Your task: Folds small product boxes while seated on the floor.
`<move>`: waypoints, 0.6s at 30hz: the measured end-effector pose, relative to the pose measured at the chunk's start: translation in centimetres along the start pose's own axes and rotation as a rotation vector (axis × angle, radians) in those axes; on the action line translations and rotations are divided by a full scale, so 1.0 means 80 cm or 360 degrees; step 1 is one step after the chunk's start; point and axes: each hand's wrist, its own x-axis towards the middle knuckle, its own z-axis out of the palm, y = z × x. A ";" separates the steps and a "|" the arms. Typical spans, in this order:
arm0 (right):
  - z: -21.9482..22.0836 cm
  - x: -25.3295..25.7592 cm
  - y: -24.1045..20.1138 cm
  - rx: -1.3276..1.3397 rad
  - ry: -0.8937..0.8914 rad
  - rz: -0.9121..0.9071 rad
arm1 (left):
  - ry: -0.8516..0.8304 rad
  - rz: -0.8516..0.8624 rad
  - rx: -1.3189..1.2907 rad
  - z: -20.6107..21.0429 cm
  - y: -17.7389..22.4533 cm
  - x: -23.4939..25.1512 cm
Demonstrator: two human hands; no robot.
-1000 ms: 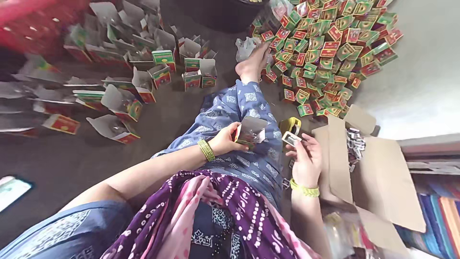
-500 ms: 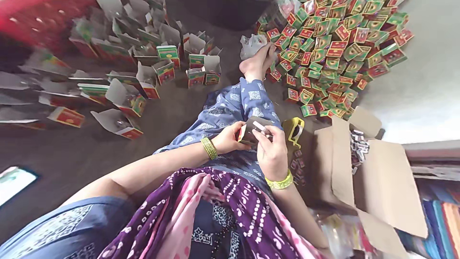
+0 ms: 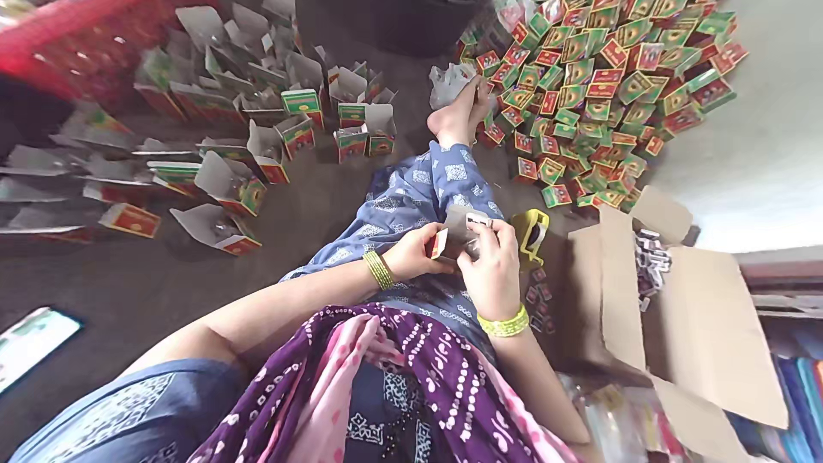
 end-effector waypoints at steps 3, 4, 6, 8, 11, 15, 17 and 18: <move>-0.002 -0.003 0.008 0.0010 0.0005 0.0007 | -0.0011 -0.0016 -0.0011 0.000 0.000 0.001; -0.002 -0.005 0.010 0.0047 0.0031 -0.0024 | -0.0001 -0.0006 -0.0031 0.000 0.000 0.001; -0.006 -0.006 0.014 0.0211 0.0106 -0.0100 | 0.0021 0.0000 -0.0101 -0.001 0.001 0.000; -0.015 -0.007 0.014 0.0376 0.0137 -0.0135 | 0.0022 -0.0015 -0.0116 -0.001 0.002 -0.002; -0.028 -0.008 0.007 0.0427 0.0017 -0.0115 | 0.0015 -0.0018 -0.0106 -0.001 0.003 -0.002; -0.024 -0.011 -0.003 0.0370 -0.0244 0.0065 | -0.0007 0.0043 -0.0027 0.000 0.001 -0.003; -0.019 -0.012 -0.008 0.0343 -0.0305 0.0070 | -0.0024 0.0089 0.0087 0.000 -0.003 -0.003; -0.017 -0.015 -0.011 0.0327 -0.0337 0.0051 | -0.0032 0.0101 0.0132 0.000 -0.004 -0.005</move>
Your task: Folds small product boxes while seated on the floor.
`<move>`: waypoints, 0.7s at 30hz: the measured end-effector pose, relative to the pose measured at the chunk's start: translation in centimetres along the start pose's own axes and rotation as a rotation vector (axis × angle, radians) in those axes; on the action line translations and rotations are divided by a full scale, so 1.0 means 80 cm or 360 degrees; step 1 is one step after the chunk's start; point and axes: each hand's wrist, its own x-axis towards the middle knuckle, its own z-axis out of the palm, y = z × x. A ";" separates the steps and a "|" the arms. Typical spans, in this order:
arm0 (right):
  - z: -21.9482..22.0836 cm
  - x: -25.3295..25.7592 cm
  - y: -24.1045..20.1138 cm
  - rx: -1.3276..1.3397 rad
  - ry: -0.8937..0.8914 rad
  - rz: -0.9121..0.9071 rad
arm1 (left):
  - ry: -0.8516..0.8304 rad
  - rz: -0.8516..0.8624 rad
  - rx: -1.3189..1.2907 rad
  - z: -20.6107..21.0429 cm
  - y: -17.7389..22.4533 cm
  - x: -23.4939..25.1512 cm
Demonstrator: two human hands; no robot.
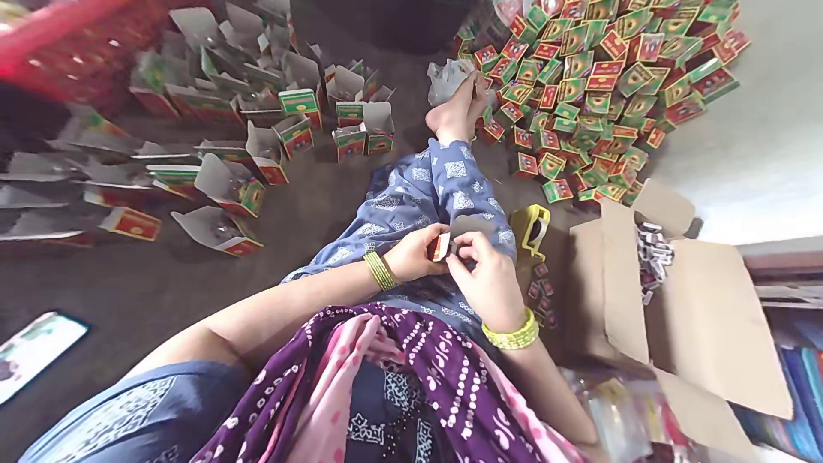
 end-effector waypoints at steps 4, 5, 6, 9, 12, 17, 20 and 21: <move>0.015 -0.004 -0.004 -0.0204 -0.0130 -0.0255 | -0.0016 0.0043 0.0102 0.000 -0.005 -0.001; 0.018 -0.004 -0.002 -0.0252 -0.0194 -0.0310 | -0.0022 0.0057 0.0129 0.000 -0.006 0.000; 0.019 -0.004 -0.001 -0.0276 -0.0235 -0.0340 | -0.0030 0.0067 0.0144 0.000 -0.006 0.000; 0.010 -0.006 0.005 -0.0159 -0.0012 -0.0379 | -0.0029 0.0052 0.0057 -0.002 -0.001 0.000; -0.007 -0.008 0.016 -0.0020 0.0445 -0.0369 | 0.0034 0.0058 -0.0216 -0.003 0.002 0.001; 0.003 -0.009 0.066 0.0628 0.0424 -0.0106 | 0.0075 0.0174 -0.0524 -0.002 0.009 -0.003; 0.022 -0.015 0.071 0.1086 0.0235 -0.0012 | 0.0088 0.0201 -0.0599 0.002 0.009 -0.006; 0.026 -0.016 0.070 0.1133 0.0204 -0.0029 | 0.0103 0.0237 -0.0568 0.003 0.008 -0.005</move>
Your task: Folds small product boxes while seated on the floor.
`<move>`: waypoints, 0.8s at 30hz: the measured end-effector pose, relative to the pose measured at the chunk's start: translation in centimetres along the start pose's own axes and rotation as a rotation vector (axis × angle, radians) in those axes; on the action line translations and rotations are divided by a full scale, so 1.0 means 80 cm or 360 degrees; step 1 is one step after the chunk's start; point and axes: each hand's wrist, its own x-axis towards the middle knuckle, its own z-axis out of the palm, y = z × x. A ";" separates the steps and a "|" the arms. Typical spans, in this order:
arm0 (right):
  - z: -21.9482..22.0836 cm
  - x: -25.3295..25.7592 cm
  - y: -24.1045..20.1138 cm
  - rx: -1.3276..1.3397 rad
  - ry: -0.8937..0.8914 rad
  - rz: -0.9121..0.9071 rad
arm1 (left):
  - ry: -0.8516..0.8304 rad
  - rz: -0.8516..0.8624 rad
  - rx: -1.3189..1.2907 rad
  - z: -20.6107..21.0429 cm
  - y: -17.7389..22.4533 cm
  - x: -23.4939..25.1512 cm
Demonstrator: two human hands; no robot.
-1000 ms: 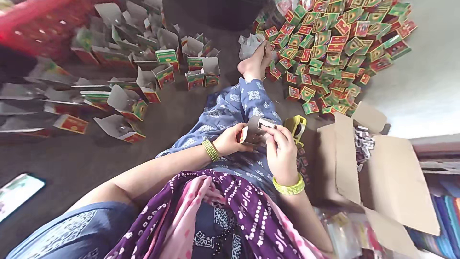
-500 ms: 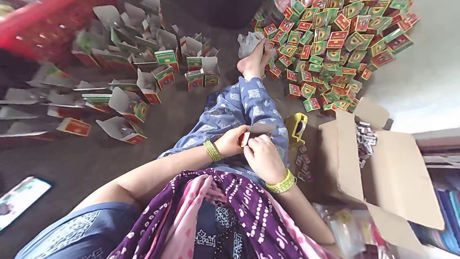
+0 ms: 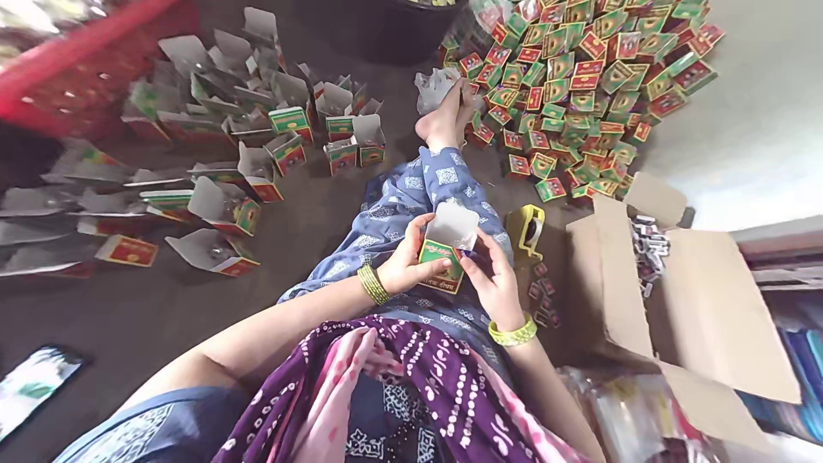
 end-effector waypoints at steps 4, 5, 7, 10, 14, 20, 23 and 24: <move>0.005 -0.003 0.011 0.0040 -0.0148 -0.0070 | 0.0027 0.0083 0.0061 -0.001 -0.002 -0.002; 0.005 -0.003 0.014 0.0031 -0.0177 -0.0097 | 0.0016 0.0077 0.0065 -0.001 -0.002 -0.002; 0.007 -0.004 0.019 -0.0008 -0.0210 -0.0149 | -0.0031 0.0076 0.0113 0.000 0.000 -0.003; 0.012 -0.008 0.021 -0.0176 -0.0219 -0.0137 | -0.0111 0.0075 0.0221 0.001 0.004 -0.006; 0.008 -0.007 0.015 -0.0225 0.0042 -0.0235 | -0.0203 0.0100 0.0271 0.002 -0.001 -0.006; -0.013 -0.001 -0.013 0.0168 0.0096 -0.0235 | -0.0173 -0.0006 0.0207 0.002 -0.004 -0.004; -0.022 -0.002 -0.018 -0.0083 -0.0081 -0.0185 | -0.0191 -0.0038 0.0149 0.004 -0.007 -0.004; -0.023 -0.002 -0.020 -0.0121 -0.0118 -0.0135 | -0.0207 -0.0056 0.0159 0.004 -0.006 -0.004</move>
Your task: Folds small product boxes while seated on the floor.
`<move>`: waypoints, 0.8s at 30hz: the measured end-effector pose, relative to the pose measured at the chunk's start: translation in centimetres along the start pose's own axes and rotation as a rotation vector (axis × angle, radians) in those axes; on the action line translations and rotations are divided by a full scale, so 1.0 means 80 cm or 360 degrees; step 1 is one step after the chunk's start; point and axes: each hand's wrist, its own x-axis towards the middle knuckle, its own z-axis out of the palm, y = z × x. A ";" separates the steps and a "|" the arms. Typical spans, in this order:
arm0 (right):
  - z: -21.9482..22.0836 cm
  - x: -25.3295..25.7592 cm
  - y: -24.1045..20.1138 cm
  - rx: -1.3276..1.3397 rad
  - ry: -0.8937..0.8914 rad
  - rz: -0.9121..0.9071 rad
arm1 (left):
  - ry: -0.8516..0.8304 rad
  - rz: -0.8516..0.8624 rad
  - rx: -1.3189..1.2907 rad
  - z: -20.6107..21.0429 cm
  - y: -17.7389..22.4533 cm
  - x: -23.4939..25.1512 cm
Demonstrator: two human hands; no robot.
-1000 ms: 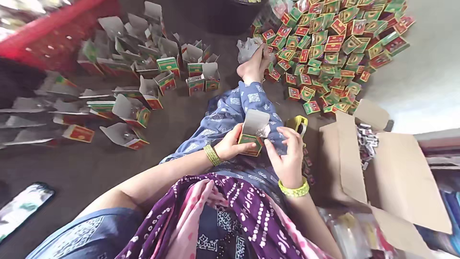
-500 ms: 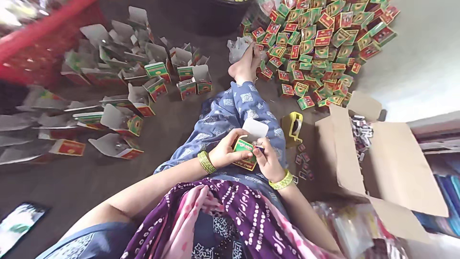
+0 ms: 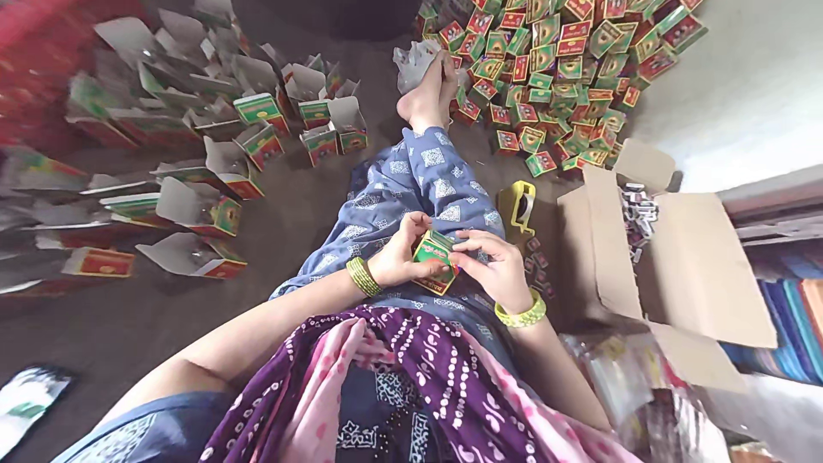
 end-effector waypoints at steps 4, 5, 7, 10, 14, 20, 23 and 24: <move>0.002 0.000 -0.004 -0.0107 -0.0132 0.0091 | -0.0087 -0.0054 0.0013 -0.002 0.007 0.000; 0.004 -0.001 -0.005 -0.0168 -0.0121 0.0051 | -0.0100 -0.0059 0.0017 -0.002 0.007 -0.001; 0.004 -0.002 -0.007 -0.0215 -0.0081 -0.0041 | -0.0116 -0.0051 0.0006 -0.003 0.006 0.000; 0.001 -0.001 -0.009 -0.0205 -0.0084 -0.0087 | -0.0148 -0.0034 0.0004 -0.003 0.003 -0.001; 0.001 -0.002 -0.010 -0.0317 -0.0082 -0.0148 | -0.0171 -0.0020 0.0015 -0.004 -0.001 0.000; -0.001 -0.007 -0.010 -0.0384 -0.0223 -0.0210 | -0.0187 -0.0065 0.0017 -0.003 0.001 -0.001; 0.002 -0.014 -0.012 -0.0532 -0.0279 -0.0231 | -0.0168 -0.0103 0.0013 -0.002 -0.001 -0.001; 0.005 -0.017 -0.012 -0.0592 -0.0269 -0.0247 | -0.0157 -0.0138 0.0006 -0.003 -0.001 -0.002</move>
